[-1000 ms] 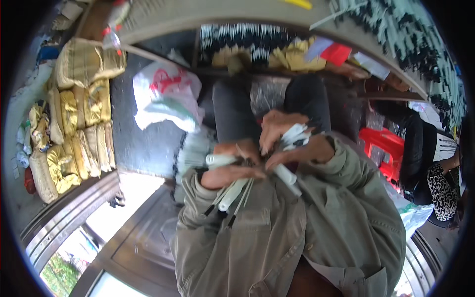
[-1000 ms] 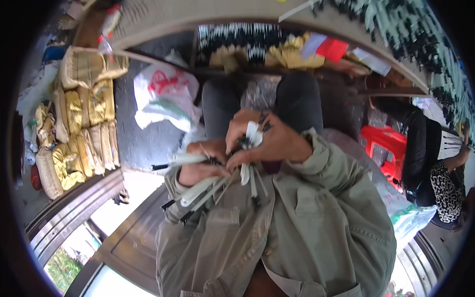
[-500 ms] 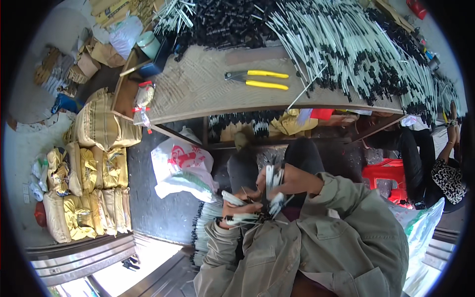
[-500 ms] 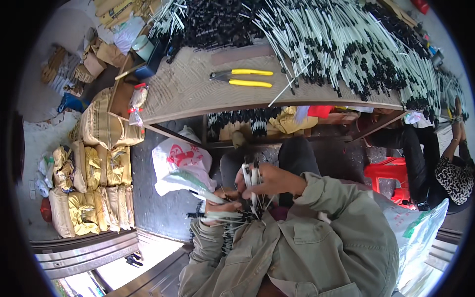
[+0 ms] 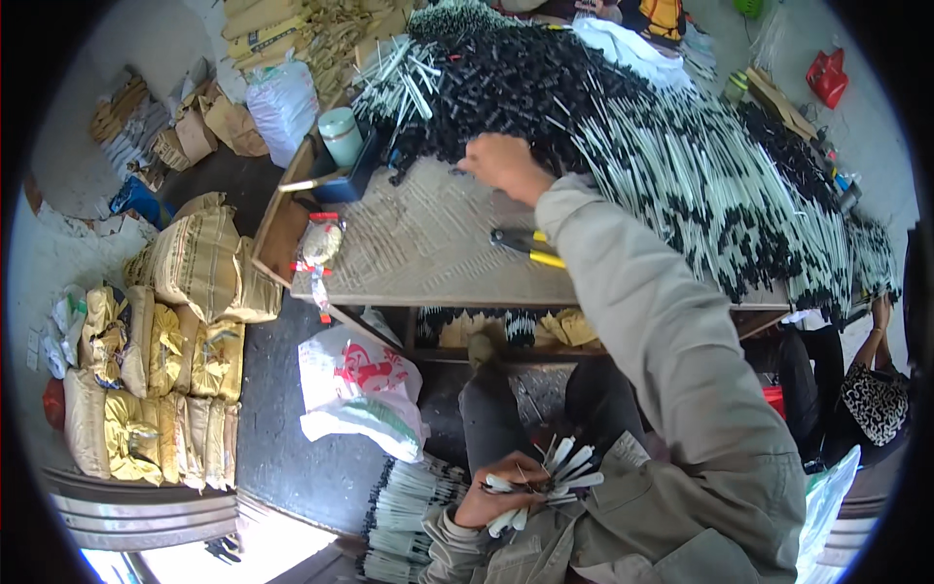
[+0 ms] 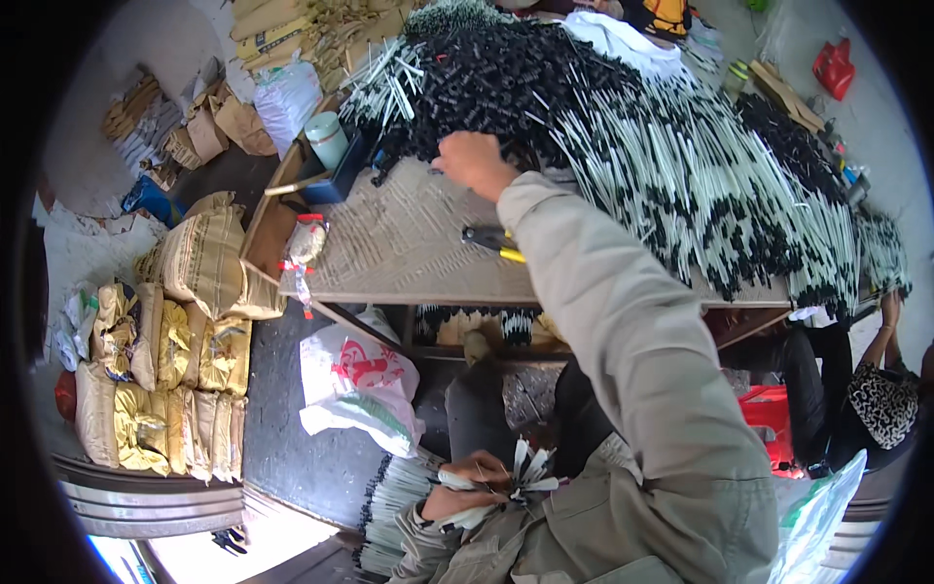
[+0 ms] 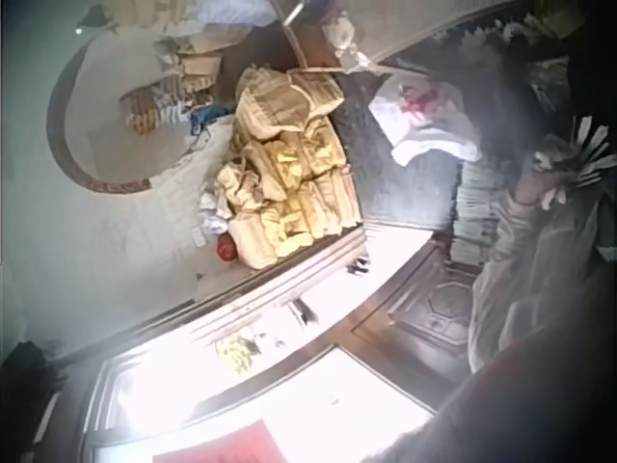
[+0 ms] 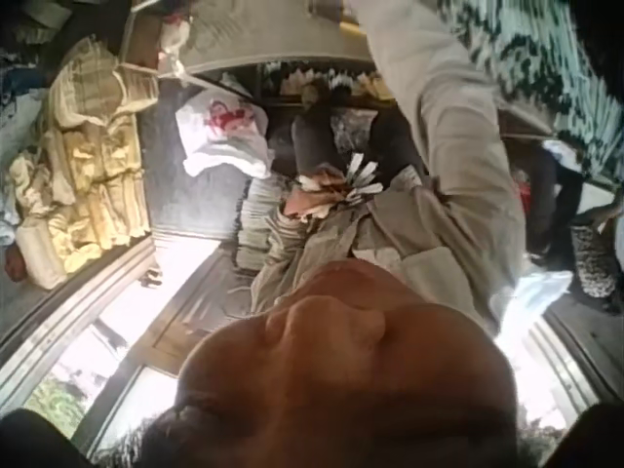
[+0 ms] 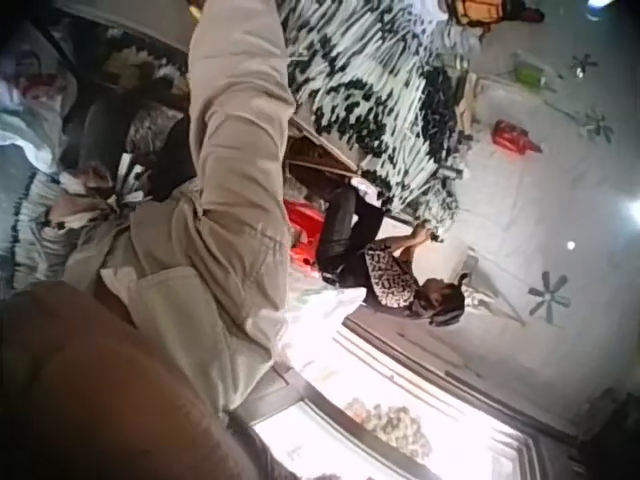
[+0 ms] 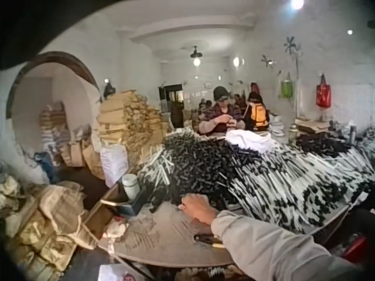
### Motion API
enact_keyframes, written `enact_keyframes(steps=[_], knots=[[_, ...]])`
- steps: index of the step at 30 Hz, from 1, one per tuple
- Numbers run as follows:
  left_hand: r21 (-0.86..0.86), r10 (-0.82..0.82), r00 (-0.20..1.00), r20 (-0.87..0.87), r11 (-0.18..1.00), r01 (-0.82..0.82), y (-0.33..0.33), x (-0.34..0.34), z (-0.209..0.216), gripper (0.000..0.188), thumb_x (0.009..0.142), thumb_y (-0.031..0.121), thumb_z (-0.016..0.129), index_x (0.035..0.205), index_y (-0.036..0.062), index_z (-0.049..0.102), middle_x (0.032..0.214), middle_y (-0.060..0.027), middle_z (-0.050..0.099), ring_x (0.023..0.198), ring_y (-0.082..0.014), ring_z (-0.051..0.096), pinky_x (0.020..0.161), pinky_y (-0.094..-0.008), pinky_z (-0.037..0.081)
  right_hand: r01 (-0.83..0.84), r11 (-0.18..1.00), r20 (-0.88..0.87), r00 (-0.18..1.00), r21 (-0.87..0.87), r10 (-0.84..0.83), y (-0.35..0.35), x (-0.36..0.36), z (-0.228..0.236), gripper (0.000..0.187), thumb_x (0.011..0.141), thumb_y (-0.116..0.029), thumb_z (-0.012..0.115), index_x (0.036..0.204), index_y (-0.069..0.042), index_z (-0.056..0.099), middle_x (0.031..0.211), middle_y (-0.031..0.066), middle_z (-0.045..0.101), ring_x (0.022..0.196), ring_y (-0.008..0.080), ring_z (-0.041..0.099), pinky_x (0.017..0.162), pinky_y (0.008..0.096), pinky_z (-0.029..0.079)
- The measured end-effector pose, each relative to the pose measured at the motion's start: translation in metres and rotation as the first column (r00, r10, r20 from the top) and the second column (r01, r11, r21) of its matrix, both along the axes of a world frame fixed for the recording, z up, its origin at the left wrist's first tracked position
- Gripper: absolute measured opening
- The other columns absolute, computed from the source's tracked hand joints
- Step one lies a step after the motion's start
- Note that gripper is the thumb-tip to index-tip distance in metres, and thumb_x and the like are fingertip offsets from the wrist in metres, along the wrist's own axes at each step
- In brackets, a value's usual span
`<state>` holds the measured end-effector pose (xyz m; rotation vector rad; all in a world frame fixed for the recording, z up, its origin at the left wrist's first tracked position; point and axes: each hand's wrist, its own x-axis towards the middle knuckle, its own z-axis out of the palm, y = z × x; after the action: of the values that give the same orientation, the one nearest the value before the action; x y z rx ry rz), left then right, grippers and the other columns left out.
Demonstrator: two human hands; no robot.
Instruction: Assembling white plastic fan blades into a black central hub and securing them using pliers.
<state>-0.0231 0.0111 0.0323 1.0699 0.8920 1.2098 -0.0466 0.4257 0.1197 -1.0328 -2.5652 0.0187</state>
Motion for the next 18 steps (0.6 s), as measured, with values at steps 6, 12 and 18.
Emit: enact_keyframes(steps=[6,12,18], knots=[[-0.050,0.039,0.999,-0.033,0.998,-0.041,-0.005,-0.008,-0.008,0.027,0.066,0.000,0.071,0.093,-0.0014,0.066,0.094,-0.0116,0.058,0.087,-0.0182,0.057,0.076,-0.0265,0.045,0.085,0.996,0.047,0.995,0.037,-0.086,0.019,-0.051,-0.029,0.016,0.072,-0.015,0.057,0.081,-0.005,0.067,0.085,0.0145,0.065,0.081,0.0320,0.064,0.069,0.0409,0.051],[0.038,-0.036,0.998,-0.059,0.999,0.038,0.007,-0.015,-0.023,0.027,0.064,0.002,0.072,0.091,-0.0010,0.066,0.096,-0.0121,0.057,0.084,-0.0180,0.057,0.074,-0.0271,0.044,-0.165,0.986,-0.071,0.984,-0.004,0.165,-0.002,-0.017,0.028,0.023,0.075,-0.013,0.059,0.093,0.000,0.053,0.081,0.0209,0.062,0.082,0.0377,0.060,0.068,0.0429,0.049],[0.081,-0.099,0.993,-0.070,0.991,0.105,0.002,-0.013,-0.015,0.029,0.062,0.001,0.073,0.090,-0.0007,0.066,0.093,-0.0140,0.059,0.083,-0.0205,0.057,0.072,-0.0293,0.045,-0.740,0.311,-0.648,0.673,-0.597,0.357,-0.145,0.081,0.069,0.067,0.076,-0.007,0.062,0.132,-0.006,0.026,0.078,0.0087,0.060,0.070,0.0153,0.058,0.065,0.0283,0.047]])
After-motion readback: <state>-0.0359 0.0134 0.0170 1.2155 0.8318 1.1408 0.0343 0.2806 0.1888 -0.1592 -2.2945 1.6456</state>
